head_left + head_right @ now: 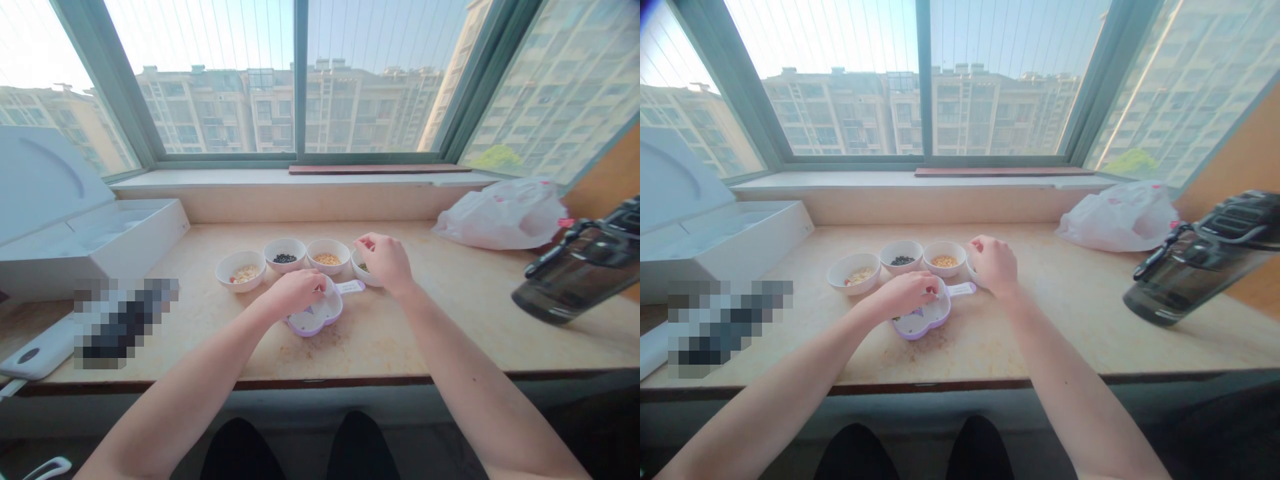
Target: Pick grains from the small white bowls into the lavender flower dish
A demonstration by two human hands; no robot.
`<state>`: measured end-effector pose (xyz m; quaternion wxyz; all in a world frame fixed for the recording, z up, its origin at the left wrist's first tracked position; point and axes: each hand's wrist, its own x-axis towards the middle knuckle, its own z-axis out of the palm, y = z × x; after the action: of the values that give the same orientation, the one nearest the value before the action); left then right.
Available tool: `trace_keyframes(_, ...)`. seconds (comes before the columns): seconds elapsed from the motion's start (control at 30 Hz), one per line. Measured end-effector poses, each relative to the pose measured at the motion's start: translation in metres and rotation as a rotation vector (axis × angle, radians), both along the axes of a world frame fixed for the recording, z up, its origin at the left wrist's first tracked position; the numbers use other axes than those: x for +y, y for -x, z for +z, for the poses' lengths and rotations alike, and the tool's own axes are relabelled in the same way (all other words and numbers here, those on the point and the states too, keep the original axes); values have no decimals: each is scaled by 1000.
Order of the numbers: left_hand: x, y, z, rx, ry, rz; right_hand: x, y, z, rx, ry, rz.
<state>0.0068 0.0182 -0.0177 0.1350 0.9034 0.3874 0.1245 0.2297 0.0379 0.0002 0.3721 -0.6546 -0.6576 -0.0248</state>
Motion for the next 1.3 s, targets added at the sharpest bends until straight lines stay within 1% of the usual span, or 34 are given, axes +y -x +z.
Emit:
trace_keyframes(0.07,0,-2,-1,37,-21,-19,1,-5,0,-77,95,-74)
trace_keyframes(0.13,-1,-5,-3,65,-42,-14,2,-9,-1,-139,178,-108)
trace_keyframes(0.3,-3,-10,-4,137,-88,14,2,-10,0,-225,288,-143)
trace_keyframes(0.43,-2,-10,-7,196,-109,-5,0,-8,1,-265,368,-145)
trace_keyframes(0.5,0,-8,-8,185,-104,-22,0,-9,1,-266,378,-141)
trace_keyframes(0.57,1,-6,-6,122,-72,-42,1,-10,1,-237,347,-137)
trace_keyframes(0.63,2,-3,-1,0,-6,-55,1,-10,1,-184,286,-129)
trace_keyframes(0.67,2,-1,3,-87,31,-40,2,-9,2,-149,246,-119)
trace_keyframes(0.73,1,1,11,-317,172,19,3,-7,3,-59,150,-56)
trace_keyframes(0.8,-1,3,20,-584,398,21,2,-2,3,69,40,63)
trace_keyframes(0.9,-4,6,29,-958,756,-75,-4,8,2,301,-47,310)
trace_keyframes(0.97,-6,7,32,-1114,921,-133,-10,16,0,421,-45,456)
trace_keyframes(1.03,-6,8,32,-1184,1019,-155,-16,24,-3,476,-34,560)
trace_keyframes(1.13,-5,8,28,-1215,1090,-154,-25,32,-4,494,-23,664)
trace_keyframes(1.2,-4,6,25,-1228,1117,-154,-28,35,-4,503,-20,706)
trace_keyframes(1.3,-3,5,21,-1232,1144,-161,-30,37,-4,514,-25,733)
